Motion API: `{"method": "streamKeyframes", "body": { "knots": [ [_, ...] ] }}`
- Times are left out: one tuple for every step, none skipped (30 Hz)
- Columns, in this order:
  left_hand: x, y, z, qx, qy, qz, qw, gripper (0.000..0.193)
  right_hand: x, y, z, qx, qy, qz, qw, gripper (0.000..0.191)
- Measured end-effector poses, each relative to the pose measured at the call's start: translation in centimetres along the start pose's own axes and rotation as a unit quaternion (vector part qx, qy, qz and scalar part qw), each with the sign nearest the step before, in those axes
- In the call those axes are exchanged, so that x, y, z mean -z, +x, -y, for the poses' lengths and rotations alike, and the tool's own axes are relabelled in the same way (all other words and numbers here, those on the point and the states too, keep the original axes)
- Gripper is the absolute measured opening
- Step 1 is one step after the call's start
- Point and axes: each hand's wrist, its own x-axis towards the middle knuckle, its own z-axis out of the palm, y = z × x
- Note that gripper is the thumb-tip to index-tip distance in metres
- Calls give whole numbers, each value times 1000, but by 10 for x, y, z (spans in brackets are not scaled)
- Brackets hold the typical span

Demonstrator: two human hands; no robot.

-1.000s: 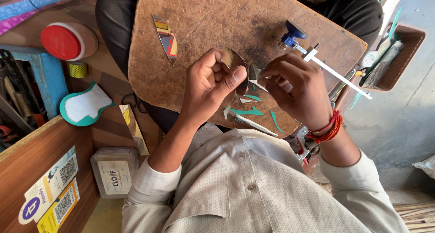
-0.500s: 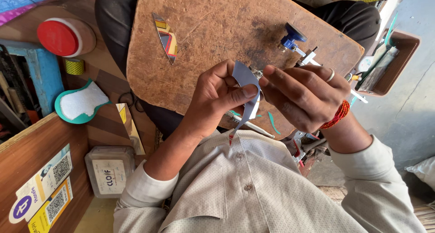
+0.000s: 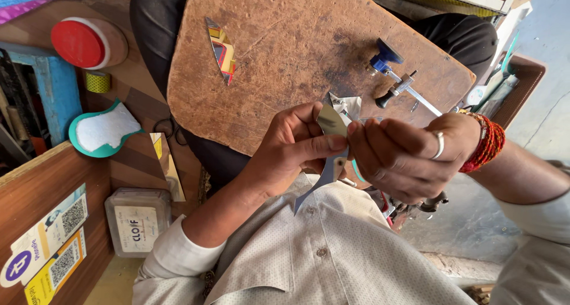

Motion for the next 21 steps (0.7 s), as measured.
{"method": "streamKeyframes", "body": {
  "knots": [
    [-1,-1,2,-5,6,-4,1000,14,-1,1,-2,17,-9,-8,1000,10],
    [-2,-2,4,-10,13,-7,1000,14,0,1,-3,33,-18,-16,999,7],
    [-3,-3,5,-7,-5,-4,1000,15,0,2,-4,50,-26,-24,998,6],
    [-5,-3,6,-5,-22,0,1000,16,0,2,-4,32,-9,-15,999,6],
    [-6,-3,6,-3,-40,4,999,17,1,1,-3,15,8,-6,1000,6],
    [-7,-3,5,2,-22,-9,1000,17,3,-1,-3,-3,24,2,1000,7],
    [-8,-4,2,9,-5,-22,1000,17,2,-1,-1,-53,27,1,998,7],
    [-9,-4,0,17,13,-34,999,19,1,-2,2,-103,29,0,994,7],
    [-8,-3,-3,10,27,-36,999,19,-1,-5,4,-150,29,-3,988,8],
    [-8,-2,-7,3,42,-42,998,19,-3,-7,6,-169,32,21,985,9],
    [-7,-3,-10,-1,54,-48,997,19,-3,-10,9,-190,37,46,980,11],
    [-7,-3,-12,-9,60,-42,997,20,-3,-13,12,-211,40,73,974,13],
    [-6,-3,-14,-17,67,-36,997,20,-4,-16,15,-224,43,87,970,13],
    [-5,-3,-15,-23,74,-30,997,21,-5,-18,19,-237,47,101,965,13],
    [-5,-2,-15,-24,66,-22,997,21,-5,-21,24,-251,51,116,960,13],
    [-5,-1,-15,-24,60,-14,998,21,-5,-23,28,-263,53,127,955,14],
    [-5,-1,-14,-25,54,-7,998,22,-3,-26,33,-276,55,138,950,15],
    [-5,0,-13,-40,61,-9,997,21,-2,-29,38,-287,56,149,944,16],
    [-4,1,-12,-55,68,-10,996,20,-2,-32,43,-304,59,152,939,16],
    [-4,2,-11,-70,74,-10,995,19,-2,-36,49,-320,63,155,932,15],
    [-3,4,-11,-79,94,-22,992,18,-3,-39,54,-337,67,158,926,15]
  ]
}}
